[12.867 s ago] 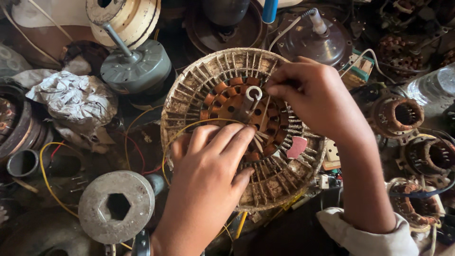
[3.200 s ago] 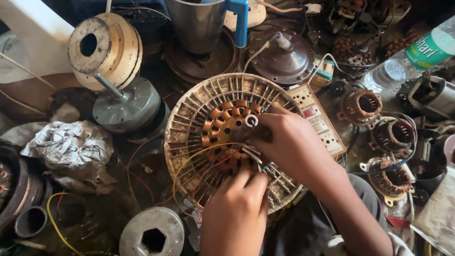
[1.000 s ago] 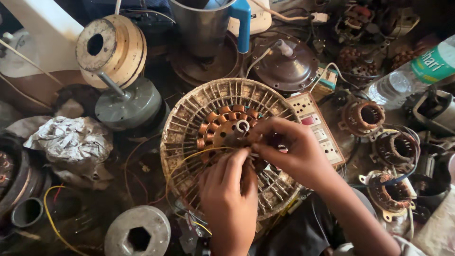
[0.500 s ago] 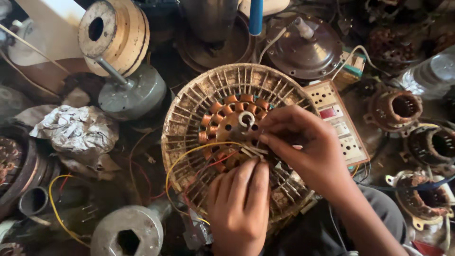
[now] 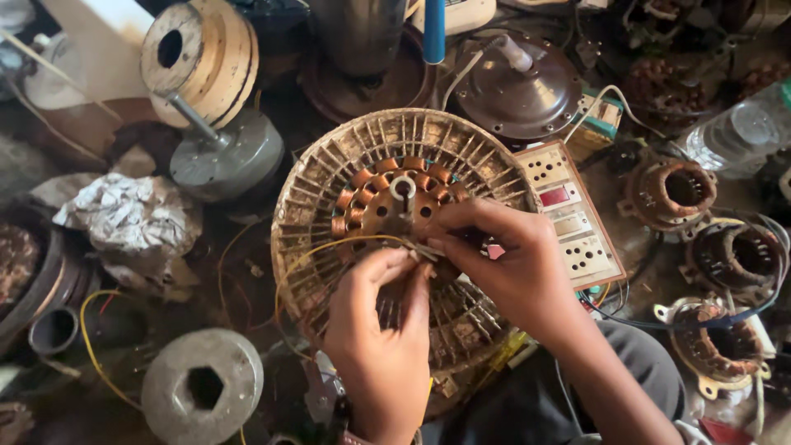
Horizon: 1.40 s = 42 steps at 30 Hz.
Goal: The person sits on the floor of a cluttered electromechanical repair workshop and works on a ceiling fan motor stator, routing and pressing insulated wires into the coil slots by hand. They then use pliers to cut and prepare wire leads and connect the wires on the stator.
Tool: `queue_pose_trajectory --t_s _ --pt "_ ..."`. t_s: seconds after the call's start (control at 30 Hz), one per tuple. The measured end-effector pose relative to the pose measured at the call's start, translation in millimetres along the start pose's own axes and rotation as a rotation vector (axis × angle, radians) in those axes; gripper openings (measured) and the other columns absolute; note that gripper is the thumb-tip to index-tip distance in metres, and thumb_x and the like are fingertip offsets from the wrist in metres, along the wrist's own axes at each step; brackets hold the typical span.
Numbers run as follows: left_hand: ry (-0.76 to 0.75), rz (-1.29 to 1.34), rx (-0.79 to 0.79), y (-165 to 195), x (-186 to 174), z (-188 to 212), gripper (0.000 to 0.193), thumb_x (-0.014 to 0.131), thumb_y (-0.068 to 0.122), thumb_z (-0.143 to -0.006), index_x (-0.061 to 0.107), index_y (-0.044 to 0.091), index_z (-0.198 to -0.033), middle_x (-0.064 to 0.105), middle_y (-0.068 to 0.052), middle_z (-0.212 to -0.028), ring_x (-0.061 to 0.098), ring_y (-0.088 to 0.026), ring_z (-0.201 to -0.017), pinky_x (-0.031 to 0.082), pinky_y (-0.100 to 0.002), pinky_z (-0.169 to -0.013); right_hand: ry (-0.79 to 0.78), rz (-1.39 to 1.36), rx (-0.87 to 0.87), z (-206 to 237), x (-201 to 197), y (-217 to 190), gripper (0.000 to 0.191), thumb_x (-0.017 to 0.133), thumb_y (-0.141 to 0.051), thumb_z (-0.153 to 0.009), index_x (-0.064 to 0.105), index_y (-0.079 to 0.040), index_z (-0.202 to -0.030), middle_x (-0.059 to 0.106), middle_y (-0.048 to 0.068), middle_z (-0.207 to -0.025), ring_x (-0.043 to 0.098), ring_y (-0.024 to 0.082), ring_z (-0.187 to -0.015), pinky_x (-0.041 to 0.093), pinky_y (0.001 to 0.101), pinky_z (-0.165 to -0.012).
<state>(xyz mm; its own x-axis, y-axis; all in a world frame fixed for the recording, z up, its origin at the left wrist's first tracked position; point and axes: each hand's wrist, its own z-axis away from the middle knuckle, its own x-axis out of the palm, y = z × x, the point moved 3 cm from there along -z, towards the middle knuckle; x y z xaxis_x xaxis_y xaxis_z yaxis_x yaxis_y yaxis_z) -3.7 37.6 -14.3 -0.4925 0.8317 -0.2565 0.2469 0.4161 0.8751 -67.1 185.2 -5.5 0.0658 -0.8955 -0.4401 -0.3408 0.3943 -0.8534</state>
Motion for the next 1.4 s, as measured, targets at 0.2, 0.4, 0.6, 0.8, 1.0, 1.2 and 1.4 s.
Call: queue_pose_trajectory --t_s 0.2,0.4,0.6,0.8,1.0,1.2,1.4 --pt "0.005 -0.178 0.037 4 -2 -4 0.025 0.084 0.008 -0.081 0.071 0.009 -0.102 0.074 -0.004 -0.094 0.07 -0.025 -0.087 0.05 -0.038 -0.084 -0.018 0.078 -0.093 0 3 -8 0.017 0.077 0.0 -0.085 0.074 -0.003 -0.101 0.078 0.005 -0.099 0.073 0.015 -0.092 0.056 0.029 -0.082" --pt "-0.002 -0.156 0.023 3 -1 -7 0.025 0.083 0.008 -0.081 0.072 0.009 -0.103 0.075 -0.005 -0.096 0.071 -0.025 -0.089 0.052 -0.037 -0.084 -0.034 0.118 -0.158 1 1 -9 0.016 0.077 0.0 -0.085 0.073 -0.003 -0.1 0.077 0.006 -0.101 0.073 0.017 -0.095 0.054 0.0306 -0.086" --pt "-0.014 -0.164 0.034 2 0 -7 0.026 0.081 0.007 -0.081 0.072 0.01 -0.106 0.075 -0.004 -0.097 0.071 -0.023 -0.089 0.052 -0.037 -0.086 -0.001 0.06 -0.07 4 -1 1 0.017 0.078 0.0 -0.084 0.074 -0.004 -0.1 0.078 0.003 -0.099 0.074 0.014 -0.093 0.057 0.0285 -0.084" --pt "-0.023 -0.177 0.036 1 1 -5 0.029 0.079 0.007 -0.082 0.071 0.01 -0.109 0.074 -0.004 -0.099 0.071 -0.023 -0.092 0.051 -0.038 -0.088 0.009 0.053 -0.113 5 1 7 0.016 0.078 -0.001 -0.085 0.073 -0.004 -0.1 0.078 0.003 -0.099 0.073 0.014 -0.093 0.056 0.0282 -0.084" --pt "-0.044 -0.176 0.051 1 0 -6 0.03 0.079 0.007 -0.083 0.071 0.009 -0.112 0.074 -0.004 -0.098 0.071 -0.024 -0.093 0.05 -0.039 -0.089 0.001 0.066 -0.136 4 0 5 0.015 0.077 0.001 -0.085 0.072 -0.004 -0.099 0.077 0.004 -0.097 0.072 0.016 -0.091 0.054 0.0296 -0.086" --pt "-0.048 -0.161 0.06 2 0 -7 0.027 0.079 0.008 -0.083 0.07 0.009 -0.109 0.074 -0.005 -0.101 0.071 -0.025 -0.095 0.051 -0.038 -0.088 0.0 0.086 -0.19 4 1 4 0.015 0.076 0.0 -0.086 0.071 -0.004 -0.099 0.076 0.004 -0.099 0.073 0.016 -0.093 0.05 0.0312 -0.094" --pt "-0.071 -0.131 0.021 3 -1 -6 0.024 0.079 0.008 -0.084 0.07 0.009 -0.107 0.074 -0.003 -0.096 0.071 -0.023 -0.089 0.051 -0.037 -0.087 0.015 0.087 -0.2 5 3 5 0.016 0.077 0.0 -0.086 0.072 -0.005 -0.101 0.076 0.004 -0.101 0.071 0.017 -0.093 0.049 0.0298 -0.088"
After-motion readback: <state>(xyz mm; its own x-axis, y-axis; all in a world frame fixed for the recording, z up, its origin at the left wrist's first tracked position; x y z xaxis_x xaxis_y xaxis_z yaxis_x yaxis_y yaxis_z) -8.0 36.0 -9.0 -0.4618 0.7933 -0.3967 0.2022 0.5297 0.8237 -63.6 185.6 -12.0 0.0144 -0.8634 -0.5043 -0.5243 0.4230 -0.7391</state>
